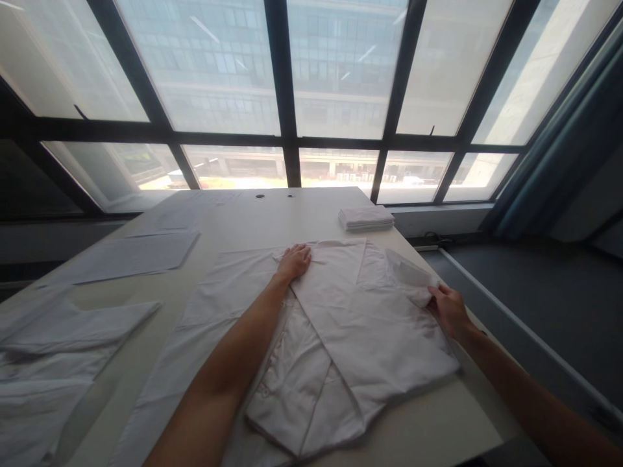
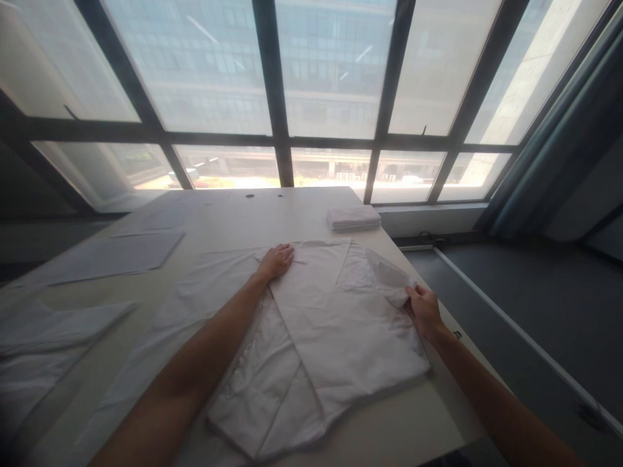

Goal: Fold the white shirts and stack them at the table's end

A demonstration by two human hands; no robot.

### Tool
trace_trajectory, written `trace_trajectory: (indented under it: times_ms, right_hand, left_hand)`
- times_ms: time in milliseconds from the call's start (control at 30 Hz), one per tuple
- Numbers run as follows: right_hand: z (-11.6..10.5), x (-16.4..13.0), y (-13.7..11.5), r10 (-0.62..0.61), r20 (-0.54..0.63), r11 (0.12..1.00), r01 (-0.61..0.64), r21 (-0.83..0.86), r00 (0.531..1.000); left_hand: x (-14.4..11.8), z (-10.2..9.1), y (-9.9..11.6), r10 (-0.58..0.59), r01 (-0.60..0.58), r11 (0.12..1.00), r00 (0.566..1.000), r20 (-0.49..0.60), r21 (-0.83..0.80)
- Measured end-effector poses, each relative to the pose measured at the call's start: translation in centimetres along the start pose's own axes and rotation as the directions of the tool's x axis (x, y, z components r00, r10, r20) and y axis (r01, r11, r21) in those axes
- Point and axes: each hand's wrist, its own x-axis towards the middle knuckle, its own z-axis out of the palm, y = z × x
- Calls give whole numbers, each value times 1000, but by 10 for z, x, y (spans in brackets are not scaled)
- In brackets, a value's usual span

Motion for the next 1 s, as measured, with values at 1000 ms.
trace_trajectory:
  times_ms: [1000]
  right_hand:
    - [128,74,11,76,425,18,424,-905,902]
  left_hand:
    - [1,5,-4,18,-17,1000,999,-29,11]
